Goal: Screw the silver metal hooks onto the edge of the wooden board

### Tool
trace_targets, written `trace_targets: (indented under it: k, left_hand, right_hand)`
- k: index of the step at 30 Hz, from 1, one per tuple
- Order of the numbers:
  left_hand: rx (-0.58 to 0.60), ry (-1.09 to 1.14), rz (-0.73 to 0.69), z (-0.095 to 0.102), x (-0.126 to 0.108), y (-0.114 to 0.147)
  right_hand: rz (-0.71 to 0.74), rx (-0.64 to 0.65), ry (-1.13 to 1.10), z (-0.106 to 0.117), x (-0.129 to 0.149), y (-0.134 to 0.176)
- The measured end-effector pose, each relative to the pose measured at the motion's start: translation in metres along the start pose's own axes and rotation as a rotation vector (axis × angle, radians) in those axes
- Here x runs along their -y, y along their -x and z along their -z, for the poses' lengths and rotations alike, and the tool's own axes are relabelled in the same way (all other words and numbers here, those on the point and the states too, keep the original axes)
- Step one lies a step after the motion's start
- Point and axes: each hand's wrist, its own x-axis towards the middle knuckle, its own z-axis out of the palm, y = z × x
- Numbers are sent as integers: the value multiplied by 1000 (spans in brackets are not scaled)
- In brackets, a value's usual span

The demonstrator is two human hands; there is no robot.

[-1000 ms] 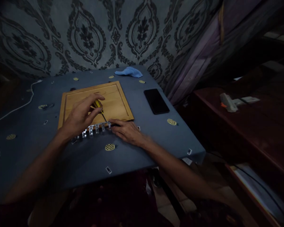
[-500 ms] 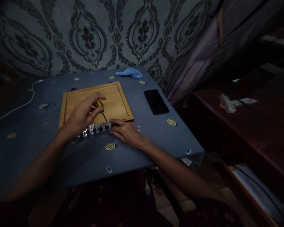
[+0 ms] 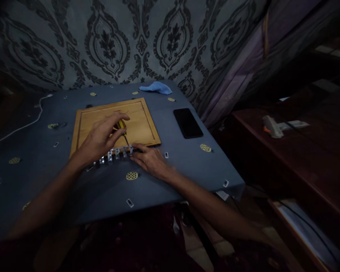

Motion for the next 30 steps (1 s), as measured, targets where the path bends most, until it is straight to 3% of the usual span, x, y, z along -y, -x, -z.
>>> trace_targets:
  k: [20,30]
  left_hand:
    - [-9,-12,-11,0,2,1]
    - [-4,5,9,3,2,2]
  right_hand:
    - [103,85,-181,19,-12,-13]
    - [88,51,-172,11,-13,-8]
